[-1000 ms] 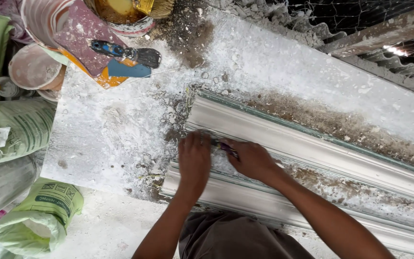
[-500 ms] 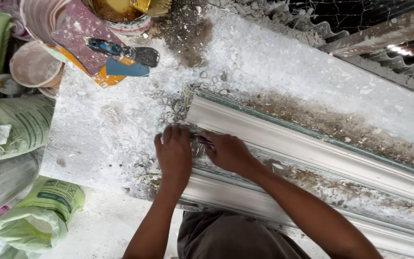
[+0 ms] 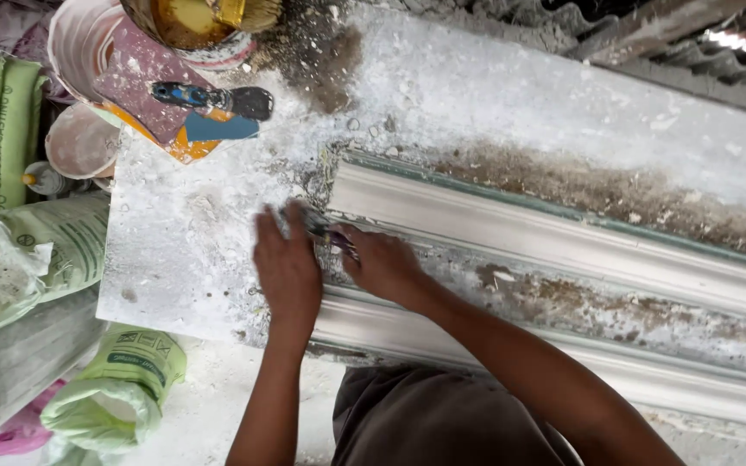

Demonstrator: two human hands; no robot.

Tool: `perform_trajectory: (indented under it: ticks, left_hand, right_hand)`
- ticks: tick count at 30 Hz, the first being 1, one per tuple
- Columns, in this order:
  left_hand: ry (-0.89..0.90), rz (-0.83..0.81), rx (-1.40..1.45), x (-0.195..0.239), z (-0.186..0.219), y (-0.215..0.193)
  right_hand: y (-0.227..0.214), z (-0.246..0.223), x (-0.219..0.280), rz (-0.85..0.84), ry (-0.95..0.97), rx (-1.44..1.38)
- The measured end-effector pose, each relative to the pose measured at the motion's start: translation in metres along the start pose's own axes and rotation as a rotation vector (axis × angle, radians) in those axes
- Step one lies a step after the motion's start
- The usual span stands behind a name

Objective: The person uses a small brush to scrub dust and debris off of several long, white decorative moldings laid out on a dusty surface. They repeatedly brush along the grooves and edges of the moldings to remove the accumulated dirt.

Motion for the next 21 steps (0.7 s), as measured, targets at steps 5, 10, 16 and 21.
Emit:
perform_trajectory:
  ticks: [5, 10, 16, 21]
  left_hand:
    - [-0.298, -0.338, 0.966, 0.051, -0.015, 0.055]
    - [-0.524, -0.450, 1.864, 0.081, 0.011, 0.108]
    - [-0.128, -0.282, 0.991, 0.022, -0.023, 0.042]
    - [0.444, -0.123, -0.163, -0.031, -0.038, -0.047]
  right_hand:
    - [0.021, -0.010, 0.041, 0.029, 0.029, -0.339]
    - [0.052, 0.021, 0.092, 0.150, -0.225, -0.139]
    - [0.009, 0.074, 0.157, 0.141, -0.019, -0.267]
    - [0.025, 0.251, 0.230, 0.332, 0.317, 0.038]
Point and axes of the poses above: each hand's wrist, its own x-axis away from the middle knuckle, its own y-axis out of the palm, z = x × y, the point moved 5 cm from there along -x, towards the middle knuckle, and after that the axes turned 4 degrees about -z, right-handed, at the moved point
